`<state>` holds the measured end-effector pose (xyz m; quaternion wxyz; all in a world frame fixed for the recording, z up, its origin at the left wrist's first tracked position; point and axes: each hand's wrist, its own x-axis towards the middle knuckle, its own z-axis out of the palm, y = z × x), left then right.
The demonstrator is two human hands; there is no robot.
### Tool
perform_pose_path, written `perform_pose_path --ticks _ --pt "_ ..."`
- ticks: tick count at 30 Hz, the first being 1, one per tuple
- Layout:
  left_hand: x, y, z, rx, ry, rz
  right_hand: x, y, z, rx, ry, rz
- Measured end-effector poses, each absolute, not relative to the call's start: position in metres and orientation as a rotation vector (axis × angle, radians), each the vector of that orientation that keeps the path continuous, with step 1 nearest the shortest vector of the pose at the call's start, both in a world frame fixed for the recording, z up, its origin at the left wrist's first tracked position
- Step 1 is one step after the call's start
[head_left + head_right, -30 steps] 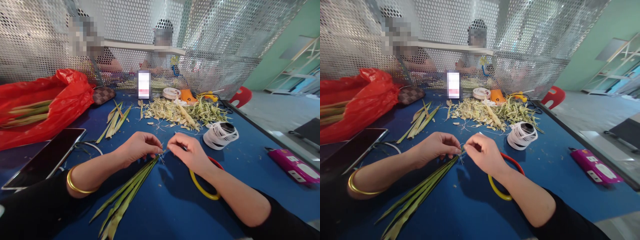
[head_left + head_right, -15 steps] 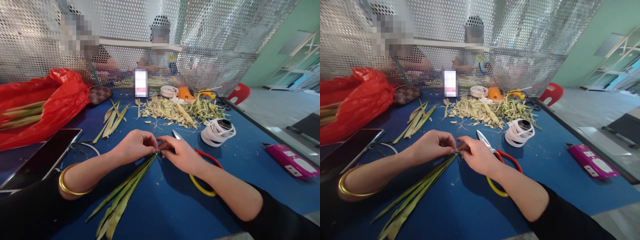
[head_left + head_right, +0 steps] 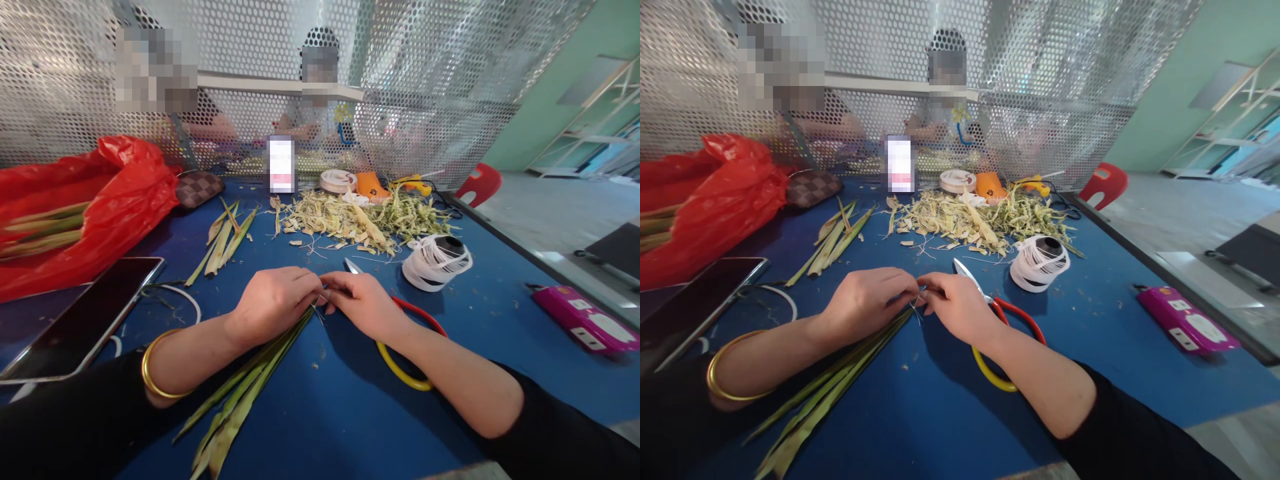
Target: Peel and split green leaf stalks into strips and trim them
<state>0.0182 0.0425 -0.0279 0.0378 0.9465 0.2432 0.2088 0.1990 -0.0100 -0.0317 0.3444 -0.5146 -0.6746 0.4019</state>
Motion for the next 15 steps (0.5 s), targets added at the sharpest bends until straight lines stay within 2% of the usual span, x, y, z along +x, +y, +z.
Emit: perform_pose_path --ticks 15 --pt "0.0168 0.0449 -0.0186 2.889 0.717 0.569 0.2008 -0.0076 -0.0335 -1.416 -1.702 0.933"
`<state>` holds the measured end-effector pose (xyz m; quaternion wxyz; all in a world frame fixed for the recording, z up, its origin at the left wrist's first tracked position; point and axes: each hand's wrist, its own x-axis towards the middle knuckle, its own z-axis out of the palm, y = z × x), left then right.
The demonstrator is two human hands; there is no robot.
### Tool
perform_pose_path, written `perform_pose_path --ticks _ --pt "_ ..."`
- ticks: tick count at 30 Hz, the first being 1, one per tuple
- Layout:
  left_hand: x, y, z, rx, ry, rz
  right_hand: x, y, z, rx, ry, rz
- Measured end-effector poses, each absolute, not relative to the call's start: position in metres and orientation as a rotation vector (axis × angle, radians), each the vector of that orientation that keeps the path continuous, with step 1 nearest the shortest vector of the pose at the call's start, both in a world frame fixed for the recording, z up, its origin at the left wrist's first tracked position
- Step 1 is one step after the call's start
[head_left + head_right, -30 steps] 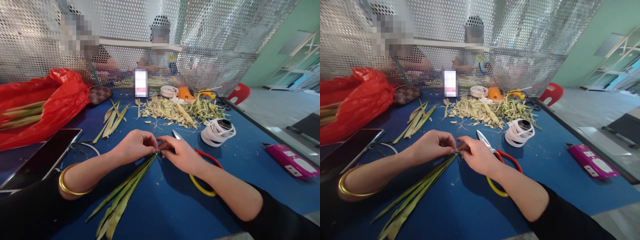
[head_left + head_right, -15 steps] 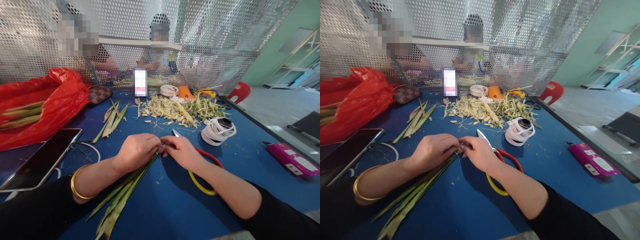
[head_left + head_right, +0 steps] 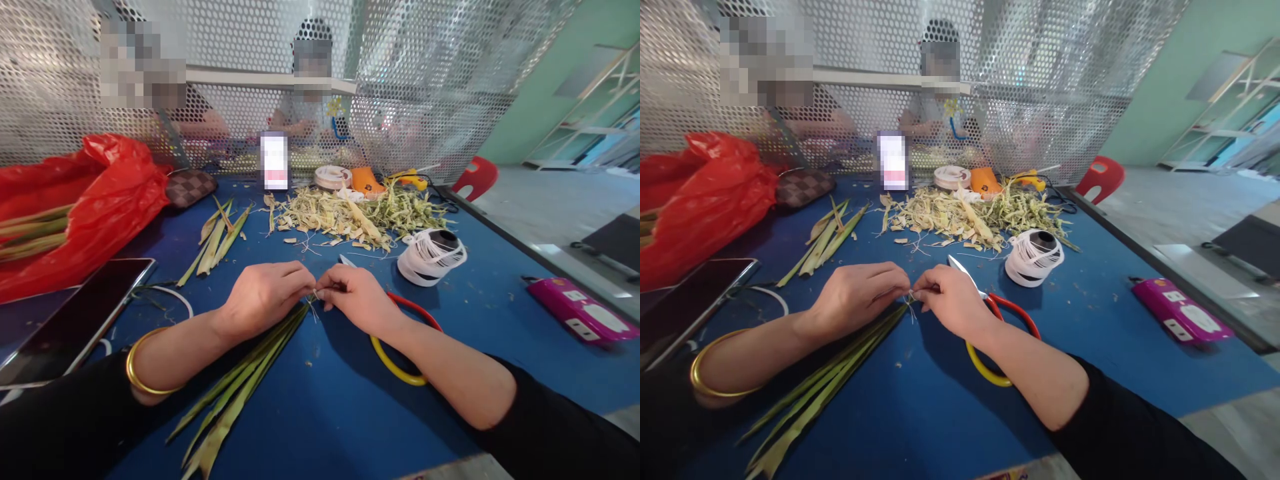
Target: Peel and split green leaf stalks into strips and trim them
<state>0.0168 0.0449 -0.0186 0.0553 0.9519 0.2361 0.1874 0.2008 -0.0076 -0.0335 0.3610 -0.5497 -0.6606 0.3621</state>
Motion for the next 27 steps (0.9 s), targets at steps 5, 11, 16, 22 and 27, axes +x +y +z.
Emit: perform_pose_path --ticks 5,11,16,22,27 --pt "0.018 0.048 -0.017 2.855 0.727 0.462 0.201 -0.008 -0.030 -1.430 -1.724 0.905" --pt "0.018 0.050 -0.021 2.823 0.738 0.478 0.201 -0.008 -0.030 -1.422 -1.755 0.892" --pt "0.018 0.051 -0.021 2.684 0.806 0.571 0.203 -0.010 -0.028 -1.431 -1.894 0.824" --pt "0.021 0.052 -0.016 2.197 1.035 0.624 0.211 -0.015 -0.019 -1.454 -2.267 0.705" --pt "0.025 0.051 -0.018 1.404 0.880 0.591 0.212 -0.017 -0.014 -1.479 -2.330 0.728"
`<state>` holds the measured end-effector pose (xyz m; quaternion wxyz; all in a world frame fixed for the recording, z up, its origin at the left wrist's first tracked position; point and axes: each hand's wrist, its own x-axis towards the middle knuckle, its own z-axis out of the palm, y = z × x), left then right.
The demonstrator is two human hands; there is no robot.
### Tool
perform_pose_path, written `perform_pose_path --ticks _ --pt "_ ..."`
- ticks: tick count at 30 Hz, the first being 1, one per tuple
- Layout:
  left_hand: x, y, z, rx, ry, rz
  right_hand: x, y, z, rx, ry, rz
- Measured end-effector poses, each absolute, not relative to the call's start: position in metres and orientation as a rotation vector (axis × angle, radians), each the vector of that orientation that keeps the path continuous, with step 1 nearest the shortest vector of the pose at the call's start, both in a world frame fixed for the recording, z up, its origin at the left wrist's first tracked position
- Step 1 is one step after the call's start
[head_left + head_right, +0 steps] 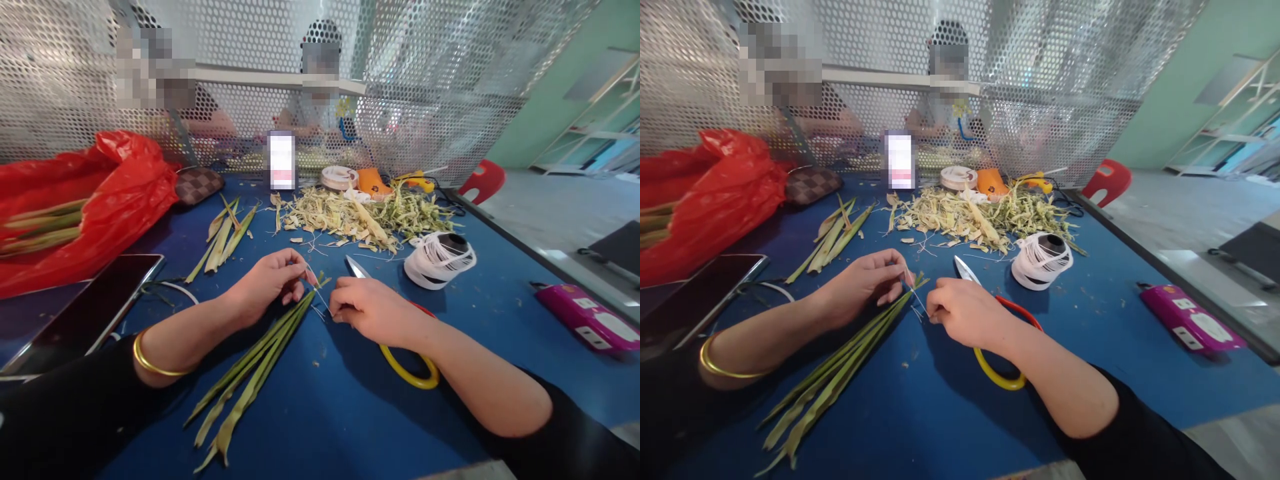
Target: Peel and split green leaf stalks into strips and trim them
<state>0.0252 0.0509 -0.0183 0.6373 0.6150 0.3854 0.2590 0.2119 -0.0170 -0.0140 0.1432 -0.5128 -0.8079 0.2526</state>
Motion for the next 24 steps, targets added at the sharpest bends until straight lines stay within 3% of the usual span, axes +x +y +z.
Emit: perform_pose_path --ticks 8,13,20,24 --pt "0.025 0.049 -0.017 1.190 0.756 0.599 0.211 -0.016 -0.012 -1.531 -2.323 0.759" --pt "0.027 0.046 -0.019 1.357 0.840 0.611 0.206 -0.019 -0.012 -1.341 -2.019 0.917" --pt "0.028 0.046 -0.025 1.652 0.832 0.538 0.193 -0.020 -0.023 -1.098 -1.698 1.387" --pt "0.028 0.044 -0.024 1.927 0.877 0.541 0.195 -0.020 -0.026 -1.270 -1.860 1.193"
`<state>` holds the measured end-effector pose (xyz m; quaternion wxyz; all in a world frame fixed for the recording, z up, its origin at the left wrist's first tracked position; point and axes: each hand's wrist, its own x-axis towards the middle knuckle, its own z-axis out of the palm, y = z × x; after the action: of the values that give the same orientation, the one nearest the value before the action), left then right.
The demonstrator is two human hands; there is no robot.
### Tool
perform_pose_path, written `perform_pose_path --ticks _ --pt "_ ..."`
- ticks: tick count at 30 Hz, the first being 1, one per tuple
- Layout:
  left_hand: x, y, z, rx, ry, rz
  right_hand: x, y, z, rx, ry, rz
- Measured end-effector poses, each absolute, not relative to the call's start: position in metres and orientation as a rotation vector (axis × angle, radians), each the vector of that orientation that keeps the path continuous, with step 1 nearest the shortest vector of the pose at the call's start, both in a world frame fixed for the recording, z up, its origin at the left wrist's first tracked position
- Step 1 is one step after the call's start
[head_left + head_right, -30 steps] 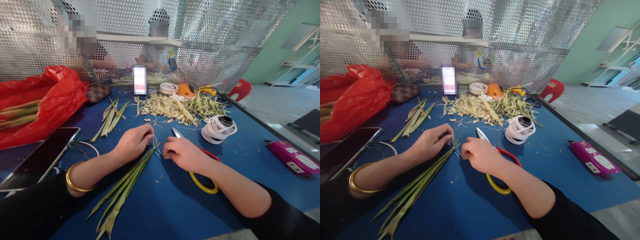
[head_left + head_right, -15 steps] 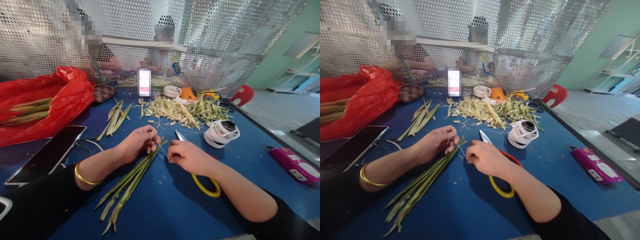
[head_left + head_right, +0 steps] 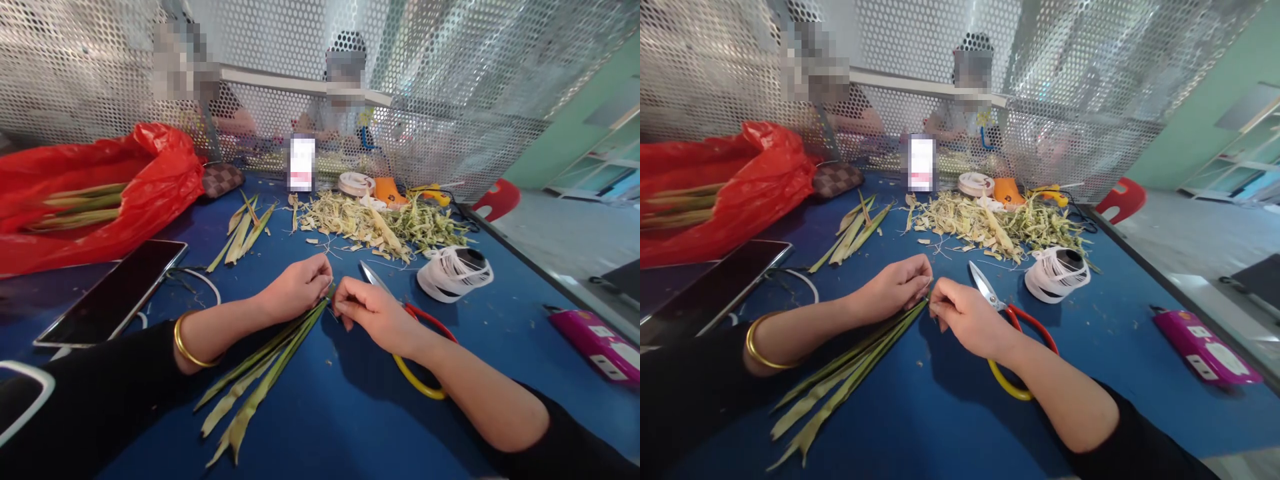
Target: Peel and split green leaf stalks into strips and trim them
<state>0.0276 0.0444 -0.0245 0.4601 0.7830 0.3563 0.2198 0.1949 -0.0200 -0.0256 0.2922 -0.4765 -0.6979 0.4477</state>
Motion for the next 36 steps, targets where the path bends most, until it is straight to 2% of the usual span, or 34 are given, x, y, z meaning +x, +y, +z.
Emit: perform_pose_path --ticks 5,10,17,24,28,30,34,36 --pt "0.029 0.042 -0.021 2.167 0.927 0.555 0.195 -0.022 -0.025 -1.333 -1.920 1.128" --pt "0.028 0.046 -0.023 1.796 0.906 0.505 0.192 -0.020 -0.029 -1.255 -1.733 1.194" --pt "0.025 0.047 -0.025 1.906 1.143 0.863 0.189 -0.015 -0.028 -1.172 -1.626 1.004" --pt "0.030 0.039 -0.019 2.133 0.996 0.964 0.183 -0.017 -0.025 -0.991 -1.403 1.290" --pt "0.030 0.032 -0.003 1.984 1.067 0.968 0.185 -0.014 -0.028 -0.970 -1.316 1.290" --pt "0.030 0.022 0.011 1.788 1.132 0.905 0.188 -0.012 -0.028 -0.967 -1.308 1.252" --pt "0.031 -0.004 0.028 1.384 0.978 0.336 0.193 -0.013 -0.023 -0.985 -1.450 0.982" --pt "0.033 -0.010 0.024 1.184 0.950 0.304 0.195 -0.015 -0.020 -0.960 -1.584 0.772"
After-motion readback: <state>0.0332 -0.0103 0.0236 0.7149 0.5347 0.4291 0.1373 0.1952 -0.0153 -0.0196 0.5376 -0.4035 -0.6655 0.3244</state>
